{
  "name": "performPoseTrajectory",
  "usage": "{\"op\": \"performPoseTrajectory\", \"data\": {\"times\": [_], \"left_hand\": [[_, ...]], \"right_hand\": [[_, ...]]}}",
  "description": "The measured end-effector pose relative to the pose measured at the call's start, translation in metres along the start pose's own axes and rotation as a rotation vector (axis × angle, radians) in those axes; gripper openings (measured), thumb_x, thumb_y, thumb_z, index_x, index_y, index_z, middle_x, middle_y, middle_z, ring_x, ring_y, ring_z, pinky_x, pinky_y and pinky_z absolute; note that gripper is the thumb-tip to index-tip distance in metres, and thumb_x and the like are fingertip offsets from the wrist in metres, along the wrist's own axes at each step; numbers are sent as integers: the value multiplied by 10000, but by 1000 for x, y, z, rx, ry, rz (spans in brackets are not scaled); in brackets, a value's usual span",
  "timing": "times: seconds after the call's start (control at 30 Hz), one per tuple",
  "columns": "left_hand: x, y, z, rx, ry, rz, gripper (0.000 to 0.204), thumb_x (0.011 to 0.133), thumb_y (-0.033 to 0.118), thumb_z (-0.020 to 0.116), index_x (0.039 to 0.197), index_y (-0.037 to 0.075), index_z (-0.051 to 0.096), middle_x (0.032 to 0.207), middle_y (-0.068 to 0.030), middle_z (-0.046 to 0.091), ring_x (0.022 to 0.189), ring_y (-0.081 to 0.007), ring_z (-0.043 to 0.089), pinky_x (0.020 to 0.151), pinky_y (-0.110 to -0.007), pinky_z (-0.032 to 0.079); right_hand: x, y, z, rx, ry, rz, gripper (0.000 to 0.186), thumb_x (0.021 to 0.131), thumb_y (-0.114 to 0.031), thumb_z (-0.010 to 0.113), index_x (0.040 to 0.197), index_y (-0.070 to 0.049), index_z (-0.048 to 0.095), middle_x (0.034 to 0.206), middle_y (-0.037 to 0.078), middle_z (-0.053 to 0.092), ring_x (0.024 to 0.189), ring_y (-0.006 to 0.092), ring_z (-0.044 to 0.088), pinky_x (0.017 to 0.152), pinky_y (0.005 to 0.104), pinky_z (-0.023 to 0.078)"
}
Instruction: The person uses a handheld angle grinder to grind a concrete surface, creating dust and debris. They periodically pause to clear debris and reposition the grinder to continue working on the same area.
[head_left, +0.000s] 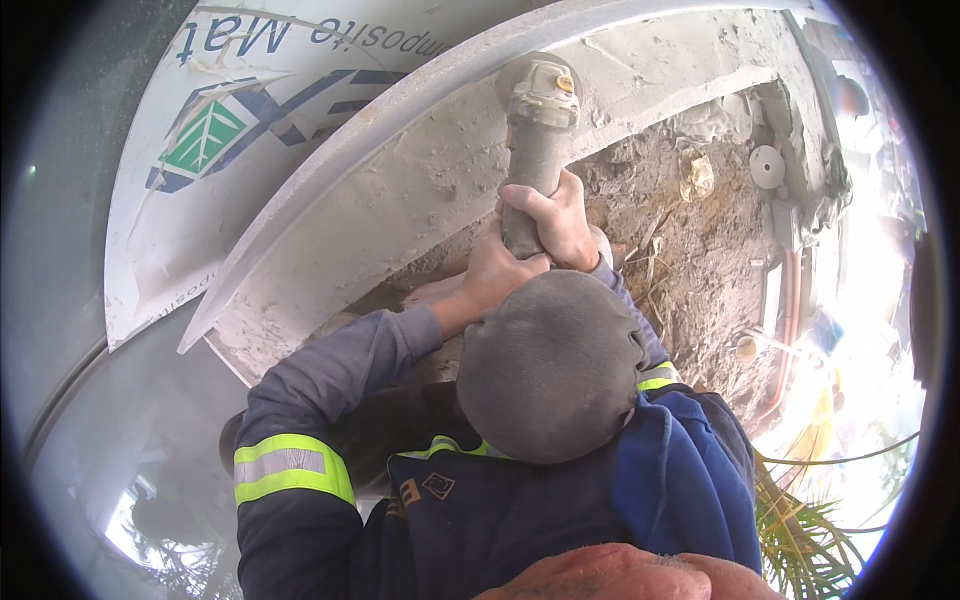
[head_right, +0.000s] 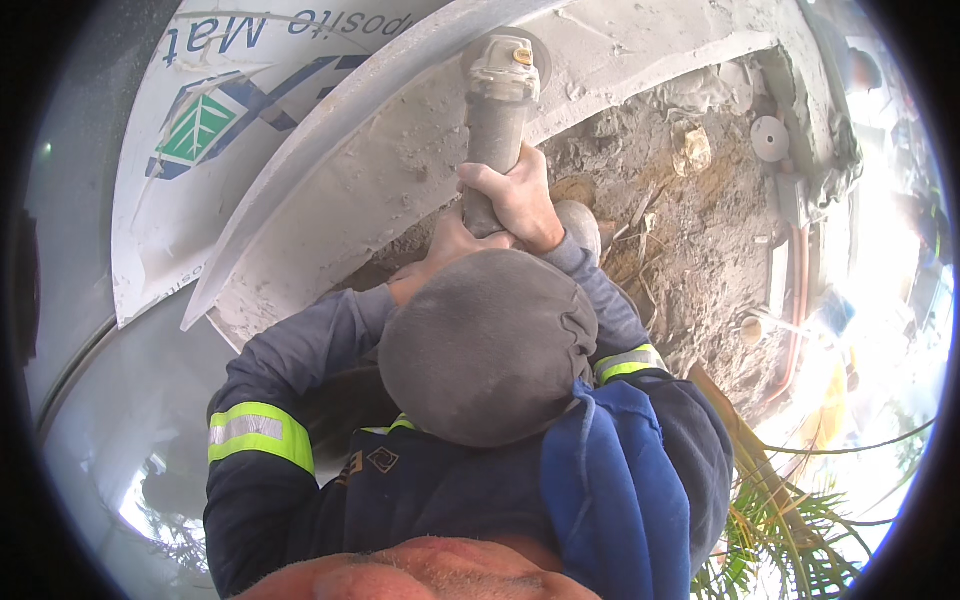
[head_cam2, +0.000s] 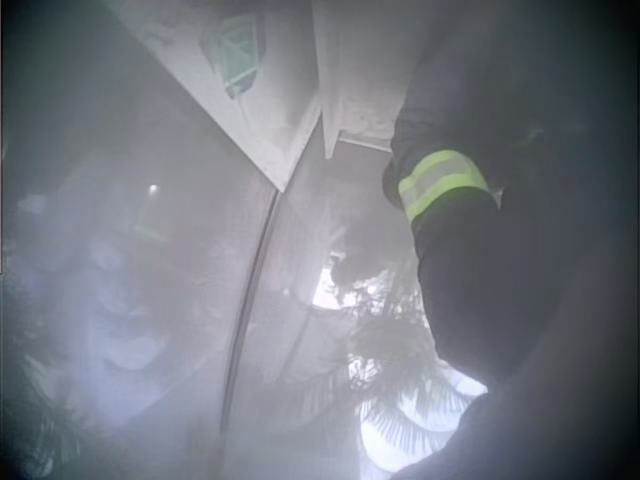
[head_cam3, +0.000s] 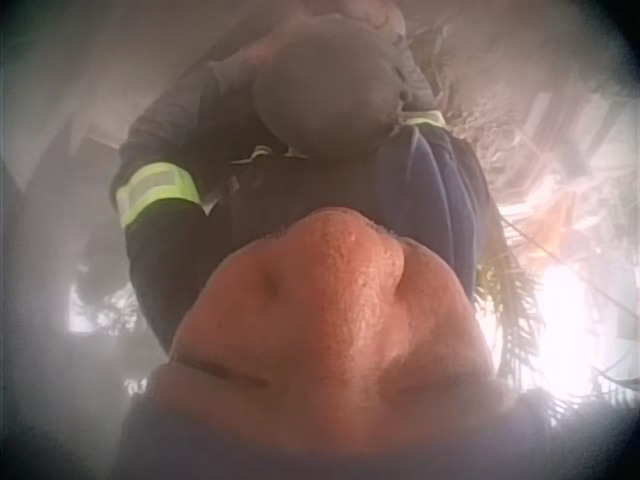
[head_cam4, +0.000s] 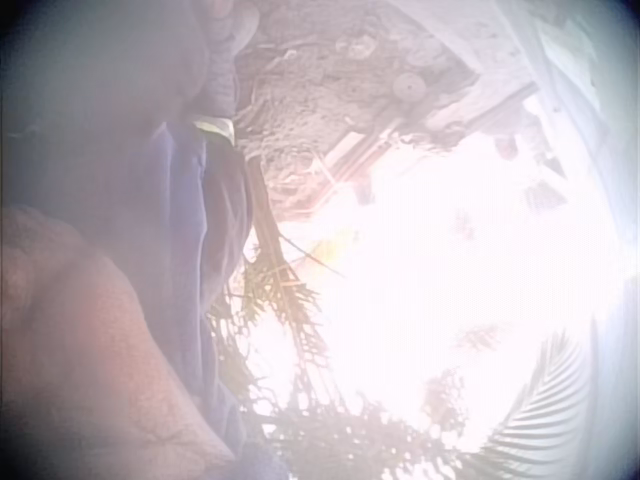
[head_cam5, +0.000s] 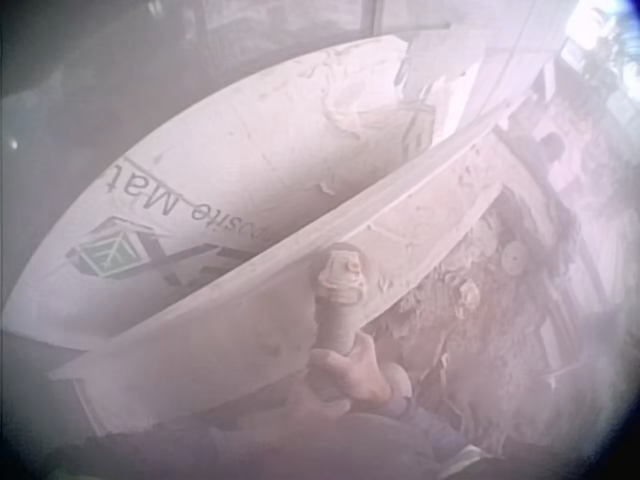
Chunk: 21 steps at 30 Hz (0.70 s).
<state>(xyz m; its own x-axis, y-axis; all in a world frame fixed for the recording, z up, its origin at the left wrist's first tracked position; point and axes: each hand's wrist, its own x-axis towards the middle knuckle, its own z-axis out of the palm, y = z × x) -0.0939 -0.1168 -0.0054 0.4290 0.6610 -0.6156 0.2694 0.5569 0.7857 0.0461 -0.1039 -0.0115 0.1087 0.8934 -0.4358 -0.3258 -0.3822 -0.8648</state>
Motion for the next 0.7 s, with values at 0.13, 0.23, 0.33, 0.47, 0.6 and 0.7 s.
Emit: {"op": "performPoseTrajectory", "data": {"times": [0.13,0.23,0.33,0.47,0.6,0.7], "left_hand": [[0,-4,-2,-26,-26,16,633,783,165,813,1300,-65,529,1128,-190,685,1059,-254,702,885,-376,570],[3,-22,-6,-69,-48,122,650,779,173,825,1302,-71,526,1147,-194,682,1068,-253,700,889,-376,571],[2,-30,-5,-106,-55,68,675,772,190,839,1308,-71,523,1156,-188,685,1071,-249,701,893,-373,570],[-5,-23,-5,-81,-27,22,704,772,226,854,1320,-62,519,1149,-170,689,1072,-235,700,903,-362,567],[-16,-3,-8,-96,-37,-29,725,773,261,869,1318,-64,518,1155,-166,686,1079,-224,700,908,-350,567],[-19,-5,-10,-76,-30,-21,735,772,280,877,1311,-69,518,1160,-165,685,1081,-218,699,904,-343,567]], "right_hand": [[-2,0,3,-3,3,6,373,795,-201,763,1009,81,645,801,115,694,700,179,689,627,310,561],[-3,1,5,-16,1,0,388,796,-200,761,1031,82,636,825,115,695,711,180,690,639,319,564],[-4,1,6,-45,-30,-8,411,796,-202,762,1060,82,628,840,120,694,718,184,691,654,330,566],[-7,2,10,-9,-29,-2,436,797,-208,766,1083,87,620,848,127,691,728,189,693,662,338,567],[-9,4,12,-1,-21,35,451,796,-205,773,1092,94,611,853,126,687,738,191,695,656,335,565],[-11,2,15,5,-18,54,455,795,-202,776,1097,95,609,852,123,687,740,193,696,659,334,564]]}}
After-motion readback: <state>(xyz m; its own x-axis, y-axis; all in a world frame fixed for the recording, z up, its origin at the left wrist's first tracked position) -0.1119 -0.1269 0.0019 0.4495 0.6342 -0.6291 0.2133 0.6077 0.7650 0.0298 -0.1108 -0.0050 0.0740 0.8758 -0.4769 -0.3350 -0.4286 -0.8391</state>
